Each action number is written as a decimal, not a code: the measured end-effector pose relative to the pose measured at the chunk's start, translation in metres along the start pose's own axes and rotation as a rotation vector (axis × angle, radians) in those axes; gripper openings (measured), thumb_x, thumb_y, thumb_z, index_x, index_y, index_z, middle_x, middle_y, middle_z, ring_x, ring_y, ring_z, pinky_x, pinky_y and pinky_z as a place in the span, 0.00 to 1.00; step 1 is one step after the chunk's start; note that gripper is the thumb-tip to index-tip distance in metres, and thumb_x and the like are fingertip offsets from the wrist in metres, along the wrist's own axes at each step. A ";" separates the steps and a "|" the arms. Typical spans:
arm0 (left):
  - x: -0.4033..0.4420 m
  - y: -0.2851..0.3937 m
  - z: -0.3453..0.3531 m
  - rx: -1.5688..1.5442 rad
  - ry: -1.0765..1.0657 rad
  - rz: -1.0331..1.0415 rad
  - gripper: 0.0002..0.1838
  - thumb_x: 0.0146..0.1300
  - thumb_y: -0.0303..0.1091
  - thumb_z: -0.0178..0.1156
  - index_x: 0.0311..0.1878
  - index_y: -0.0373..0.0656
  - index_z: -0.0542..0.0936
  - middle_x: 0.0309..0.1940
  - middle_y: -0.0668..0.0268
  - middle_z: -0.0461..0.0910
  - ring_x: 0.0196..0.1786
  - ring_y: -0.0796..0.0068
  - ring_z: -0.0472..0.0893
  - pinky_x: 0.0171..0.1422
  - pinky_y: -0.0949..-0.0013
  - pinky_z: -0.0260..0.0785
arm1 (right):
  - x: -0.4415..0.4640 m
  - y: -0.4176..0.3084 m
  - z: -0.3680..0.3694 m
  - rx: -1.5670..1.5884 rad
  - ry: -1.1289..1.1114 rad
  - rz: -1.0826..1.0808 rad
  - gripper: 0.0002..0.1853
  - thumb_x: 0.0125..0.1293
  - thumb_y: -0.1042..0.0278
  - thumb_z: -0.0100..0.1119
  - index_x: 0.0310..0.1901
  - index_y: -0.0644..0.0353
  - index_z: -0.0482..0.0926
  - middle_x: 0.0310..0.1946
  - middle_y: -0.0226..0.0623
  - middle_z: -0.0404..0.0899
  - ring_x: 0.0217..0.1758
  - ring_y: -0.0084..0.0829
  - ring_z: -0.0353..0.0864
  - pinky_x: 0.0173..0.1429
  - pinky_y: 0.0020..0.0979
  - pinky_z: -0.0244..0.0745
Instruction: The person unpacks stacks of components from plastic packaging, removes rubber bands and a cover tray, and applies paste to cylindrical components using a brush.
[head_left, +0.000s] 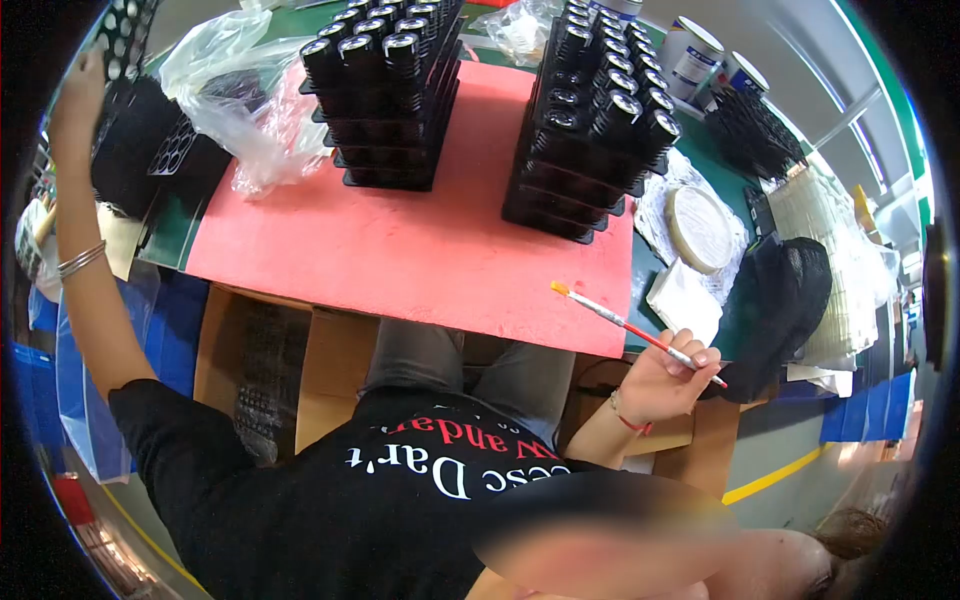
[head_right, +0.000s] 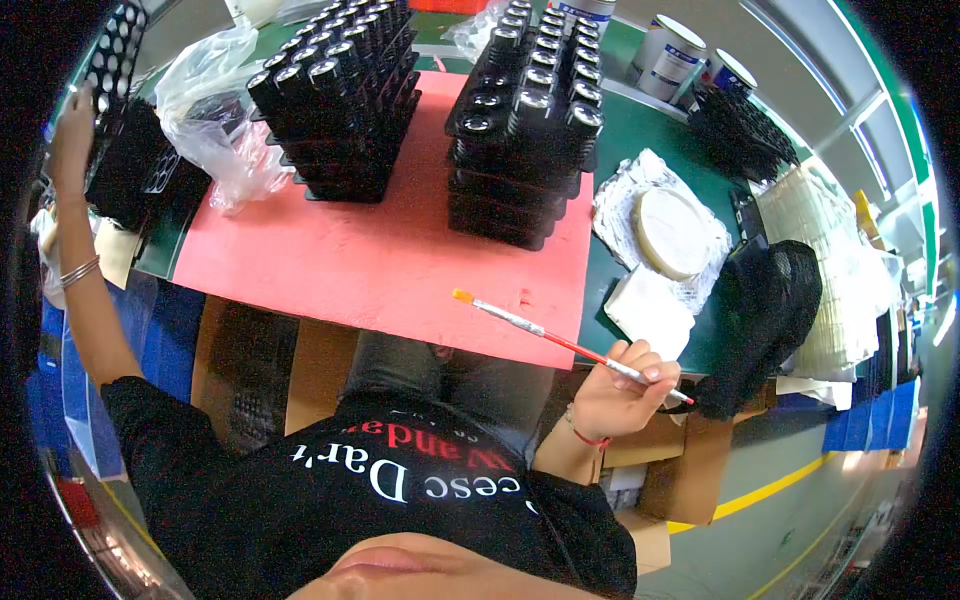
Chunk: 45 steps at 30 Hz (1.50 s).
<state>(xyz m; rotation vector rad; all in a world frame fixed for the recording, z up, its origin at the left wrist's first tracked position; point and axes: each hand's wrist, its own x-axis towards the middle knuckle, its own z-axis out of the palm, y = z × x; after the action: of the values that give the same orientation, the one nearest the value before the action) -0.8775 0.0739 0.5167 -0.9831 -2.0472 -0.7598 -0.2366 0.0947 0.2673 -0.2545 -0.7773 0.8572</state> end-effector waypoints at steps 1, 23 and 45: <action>0.028 -0.029 0.013 -0.305 -0.014 0.002 0.29 0.66 0.58 0.45 0.55 0.44 0.76 0.44 0.58 0.82 0.41 0.62 0.80 0.47 0.60 0.72 | 0.000 0.000 0.000 0.014 -0.007 0.000 0.16 0.74 0.56 0.41 0.29 0.54 0.63 0.16 0.24 0.57 0.21 0.18 0.51 0.27 0.23 0.47; -0.101 0.224 0.021 -0.725 -0.730 -0.261 0.15 0.57 0.52 0.57 0.22 0.56 0.71 0.26 0.80 0.69 0.33 0.83 0.62 0.41 0.71 0.48 | 0.001 0.001 -0.004 0.077 -0.055 0.004 0.16 0.74 0.54 0.41 0.30 0.55 0.63 0.16 0.27 0.57 0.20 0.20 0.52 0.26 0.23 0.47; -0.079 0.194 0.030 0.234 -0.360 0.915 0.22 0.72 0.38 0.40 0.69 0.58 0.60 0.41 0.55 0.74 0.48 0.54 0.72 0.56 0.60 0.63 | 0.002 0.000 -0.004 0.168 -0.110 0.015 0.14 0.74 0.60 0.42 0.31 0.57 0.66 0.17 0.27 0.59 0.23 0.20 0.54 0.29 0.25 0.50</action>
<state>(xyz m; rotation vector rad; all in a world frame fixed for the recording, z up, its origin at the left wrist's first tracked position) -0.6932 0.1683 0.4731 -1.7918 -1.6156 0.1459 -0.2330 0.0962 0.2657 -0.0649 -0.8012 0.9506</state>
